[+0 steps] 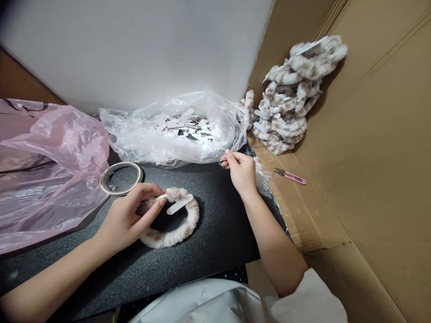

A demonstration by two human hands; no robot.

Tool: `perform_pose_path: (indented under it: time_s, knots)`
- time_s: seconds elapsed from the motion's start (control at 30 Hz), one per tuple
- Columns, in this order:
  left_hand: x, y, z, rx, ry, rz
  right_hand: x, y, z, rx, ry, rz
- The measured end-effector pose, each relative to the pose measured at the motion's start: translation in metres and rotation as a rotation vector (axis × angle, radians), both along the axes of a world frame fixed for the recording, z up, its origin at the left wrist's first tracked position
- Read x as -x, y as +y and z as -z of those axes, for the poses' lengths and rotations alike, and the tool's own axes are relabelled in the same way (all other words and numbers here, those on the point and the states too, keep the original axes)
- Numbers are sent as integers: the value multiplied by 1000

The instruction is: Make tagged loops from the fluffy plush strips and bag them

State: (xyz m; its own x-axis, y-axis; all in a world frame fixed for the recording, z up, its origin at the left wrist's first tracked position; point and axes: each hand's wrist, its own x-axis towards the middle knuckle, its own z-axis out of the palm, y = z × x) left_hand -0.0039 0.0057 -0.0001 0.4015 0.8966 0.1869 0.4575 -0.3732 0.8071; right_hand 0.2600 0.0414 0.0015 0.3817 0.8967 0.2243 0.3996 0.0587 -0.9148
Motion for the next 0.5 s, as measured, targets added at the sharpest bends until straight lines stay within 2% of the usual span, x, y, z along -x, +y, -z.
perform_pose_path:
  time_s: [0.13, 0.23, 0.3, 0.4, 0.5]
  knots:
    - [-2, 2, -4, 253, -233, -21, -27, 0, -2, 15, -505, 240]
    - [-4, 4, -2, 514, -467, 7, -41, -1, -5, 43, -644, 323]
    - [-5, 5, 1, 629, -597, 58, -45, -1, -6, 107, -659, 363]
    - [-4, 5, 4, 682, -709, 140, -46, -1, -6, 198, -614, 395]
    - [-3, 4, 3, 534, -727, 164, -45, 0, -5, 169, -647, 396]
